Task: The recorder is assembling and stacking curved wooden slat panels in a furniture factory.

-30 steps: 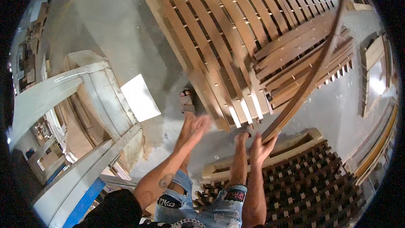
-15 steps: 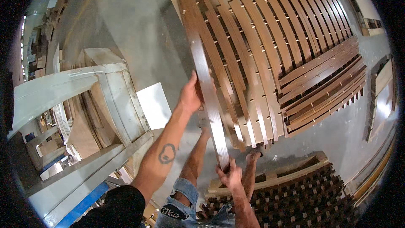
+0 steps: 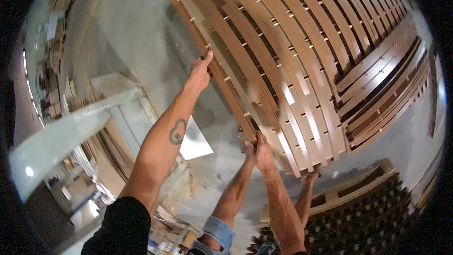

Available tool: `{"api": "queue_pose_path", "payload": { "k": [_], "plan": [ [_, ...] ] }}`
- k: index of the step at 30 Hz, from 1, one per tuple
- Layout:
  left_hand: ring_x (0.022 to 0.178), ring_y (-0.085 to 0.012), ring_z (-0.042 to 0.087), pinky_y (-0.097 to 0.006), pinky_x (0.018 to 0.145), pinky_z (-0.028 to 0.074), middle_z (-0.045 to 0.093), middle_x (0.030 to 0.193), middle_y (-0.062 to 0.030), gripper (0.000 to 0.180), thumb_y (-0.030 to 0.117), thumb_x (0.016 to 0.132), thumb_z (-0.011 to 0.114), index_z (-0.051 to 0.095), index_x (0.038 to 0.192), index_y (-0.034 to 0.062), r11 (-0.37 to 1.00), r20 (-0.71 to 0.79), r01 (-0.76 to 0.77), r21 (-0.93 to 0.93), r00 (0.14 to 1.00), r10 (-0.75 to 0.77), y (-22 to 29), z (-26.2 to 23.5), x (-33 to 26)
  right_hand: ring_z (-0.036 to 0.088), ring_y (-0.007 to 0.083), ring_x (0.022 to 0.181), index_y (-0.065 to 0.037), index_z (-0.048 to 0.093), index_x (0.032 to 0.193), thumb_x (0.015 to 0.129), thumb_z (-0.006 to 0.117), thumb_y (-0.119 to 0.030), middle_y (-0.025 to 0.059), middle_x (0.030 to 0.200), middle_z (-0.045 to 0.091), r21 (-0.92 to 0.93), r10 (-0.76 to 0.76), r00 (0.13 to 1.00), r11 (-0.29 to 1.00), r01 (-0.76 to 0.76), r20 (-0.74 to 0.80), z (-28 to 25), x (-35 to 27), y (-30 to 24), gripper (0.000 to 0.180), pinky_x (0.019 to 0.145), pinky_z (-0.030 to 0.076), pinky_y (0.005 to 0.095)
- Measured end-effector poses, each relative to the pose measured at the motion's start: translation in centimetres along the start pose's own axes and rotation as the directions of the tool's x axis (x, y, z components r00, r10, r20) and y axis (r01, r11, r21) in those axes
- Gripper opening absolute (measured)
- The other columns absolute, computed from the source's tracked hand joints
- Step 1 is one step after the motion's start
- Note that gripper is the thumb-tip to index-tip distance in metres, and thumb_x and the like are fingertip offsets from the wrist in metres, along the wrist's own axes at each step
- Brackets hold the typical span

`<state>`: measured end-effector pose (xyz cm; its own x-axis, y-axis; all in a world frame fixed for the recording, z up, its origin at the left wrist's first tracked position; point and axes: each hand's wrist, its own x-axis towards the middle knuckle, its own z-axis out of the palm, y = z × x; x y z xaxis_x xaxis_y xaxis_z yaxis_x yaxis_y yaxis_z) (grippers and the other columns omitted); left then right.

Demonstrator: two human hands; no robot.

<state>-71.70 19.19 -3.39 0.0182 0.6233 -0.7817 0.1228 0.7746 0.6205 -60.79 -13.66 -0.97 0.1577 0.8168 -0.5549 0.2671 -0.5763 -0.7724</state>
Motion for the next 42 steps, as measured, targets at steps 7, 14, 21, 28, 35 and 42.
{"api": "queue_pose_path", "payload": {
  "k": [7,14,21,28,35,42],
  "plan": [
    [0.139,-0.0304,0.024,-0.049,0.113,0.019,0.029,0.149,-0.0148,0.074,0.037,0.092,0.060,0.022,0.145,0.0023,0.993,0.097,-0.075,0.089,0.993,0.067,1.3,-1.5,5.2,0.057,0.0443,0.090,0.008,0.047,0.118,0.089,0.060,-0.023,0.0274,0.099,0.056,0.042,-0.029,0.983,0.998,0.037,-0.179,2.4,8.1,-2.8,0.045,0.077,0.047,0.0474],
    [0.133,-0.0292,0.035,-0.043,0.110,0.027,0.035,0.146,-0.0143,0.066,0.038,0.093,0.058,0.028,0.145,0.0095,0.975,-0.052,0.035,0.218,0.998,-0.024,-0.6,1.5,4.3,0.046,0.0466,0.108,0.009,0.047,0.116,0.089,0.061,-0.027,0.0295,0.106,0.052,0.058,0.158,0.898,0.987,-0.148,-0.410,4.3,6.6,-1.4,0.047,0.087,0.042,0.0498],
    [0.132,-0.0308,0.037,-0.047,0.110,0.034,0.033,0.146,-0.0171,0.063,0.024,0.099,0.049,0.015,0.148,0.0034,0.946,0.034,-0.033,0.323,0.999,0.023,-0.5,1.7,4.3,0.058,0.0216,0.075,0.009,0.055,0.093,0.088,0.057,-0.014,0.0142,0.084,0.063,0.617,0.572,0.725,0.743,-0.259,-0.385,3.6,6.2,-1.3,0.024,0.071,0.046,0.0330],
    [0.127,-0.0318,0.044,-0.045,0.100,0.045,0.032,0.146,-0.0201,0.066,0.020,0.097,0.053,0.015,0.149,0.0058,0.960,0.009,-0.044,0.277,0.999,0.043,-1.7,1.8,5.6,0.046,0.0066,0.064,0.002,0.055,0.084,0.087,0.054,-0.005,-0.0002,0.072,0.051,0.863,0.610,0.748,0.495,-0.101,-0.262,4.1,6.8,1.1,0.008,0.057,0.038,0.0207],
    [0.129,-0.0347,0.040,-0.046,0.106,0.041,0.033,0.145,-0.0210,0.067,0.019,0.098,0.050,0.009,0.148,0.0004,0.951,0.043,-0.052,0.305,0.998,0.040,-1.0,2.3,4.6,0.050,0.0087,0.069,0.003,0.055,0.085,0.087,0.054,-0.004,0.0032,0.078,0.054,0.870,0.681,0.708,0.449,-0.204,-0.186,3.4,6.6,0.6,0.008,0.061,0.042,0.0208],
    [0.126,-0.0334,0.044,-0.046,0.103,0.044,0.037,0.142,-0.0196,0.065,0.020,0.097,0.052,0.015,0.147,0.0006,0.955,0.031,-0.044,0.295,0.999,0.036,-1.6,1.9,4.4,0.057,0.0139,0.081,0.007,0.058,0.093,0.088,0.052,-0.002,0.0085,0.090,0.057,0.968,0.722,0.691,0.197,-0.157,-0.035,3.4,7.1,2.3,0.012,0.073,0.049,0.0234]
  ]
}}
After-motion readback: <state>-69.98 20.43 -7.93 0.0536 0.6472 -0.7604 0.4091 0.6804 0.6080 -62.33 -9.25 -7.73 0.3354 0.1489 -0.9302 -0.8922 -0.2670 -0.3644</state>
